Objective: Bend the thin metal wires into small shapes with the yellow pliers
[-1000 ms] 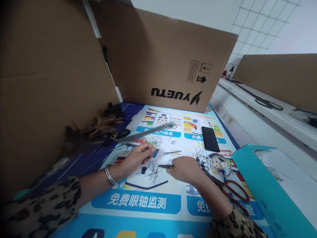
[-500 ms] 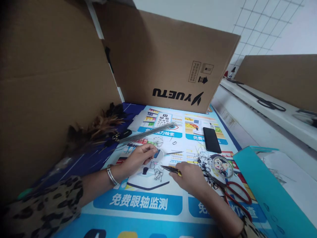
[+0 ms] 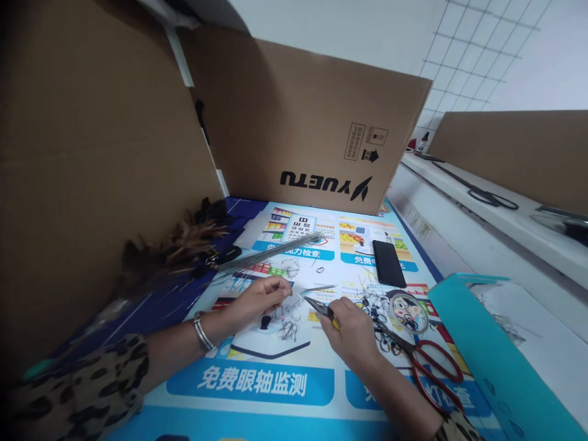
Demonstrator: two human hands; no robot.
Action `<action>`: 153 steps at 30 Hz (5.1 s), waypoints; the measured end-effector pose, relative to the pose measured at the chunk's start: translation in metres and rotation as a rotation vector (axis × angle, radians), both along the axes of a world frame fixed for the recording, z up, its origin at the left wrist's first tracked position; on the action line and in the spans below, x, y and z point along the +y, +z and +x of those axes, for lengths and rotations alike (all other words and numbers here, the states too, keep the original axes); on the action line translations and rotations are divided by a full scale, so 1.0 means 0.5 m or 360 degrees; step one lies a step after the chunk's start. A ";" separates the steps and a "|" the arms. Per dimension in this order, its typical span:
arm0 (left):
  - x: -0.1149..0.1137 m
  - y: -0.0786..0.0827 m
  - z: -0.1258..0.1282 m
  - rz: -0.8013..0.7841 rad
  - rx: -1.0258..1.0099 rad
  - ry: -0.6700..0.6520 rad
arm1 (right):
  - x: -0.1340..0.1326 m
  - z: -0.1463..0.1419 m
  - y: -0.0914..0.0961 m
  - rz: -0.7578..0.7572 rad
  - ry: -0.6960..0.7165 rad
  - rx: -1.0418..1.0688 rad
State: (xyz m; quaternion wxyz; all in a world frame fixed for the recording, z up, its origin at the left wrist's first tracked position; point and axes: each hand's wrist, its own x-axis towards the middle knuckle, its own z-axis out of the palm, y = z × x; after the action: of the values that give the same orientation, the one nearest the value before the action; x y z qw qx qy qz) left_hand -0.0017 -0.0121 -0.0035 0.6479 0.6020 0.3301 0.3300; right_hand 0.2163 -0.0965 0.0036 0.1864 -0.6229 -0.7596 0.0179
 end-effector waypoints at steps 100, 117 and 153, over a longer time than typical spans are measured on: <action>-0.012 -0.007 0.004 -0.0063 0.0155 -0.0348 | -0.002 -0.001 0.016 0.0636 0.0071 -0.0785; -0.015 -0.005 0.004 -0.0053 0.0166 -0.0364 | 0.001 0.007 0.011 0.0487 0.0039 -0.0597; -0.016 -0.003 0.005 0.0194 0.0354 -0.0292 | -0.002 0.005 0.010 0.0370 0.0122 -0.0666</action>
State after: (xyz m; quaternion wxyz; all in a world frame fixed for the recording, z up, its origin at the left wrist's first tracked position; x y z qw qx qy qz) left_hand 0.0010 -0.0203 -0.0050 0.5970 0.7006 0.3229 0.2200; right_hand 0.2186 -0.0973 0.0086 0.0945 -0.5582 -0.8017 -0.1919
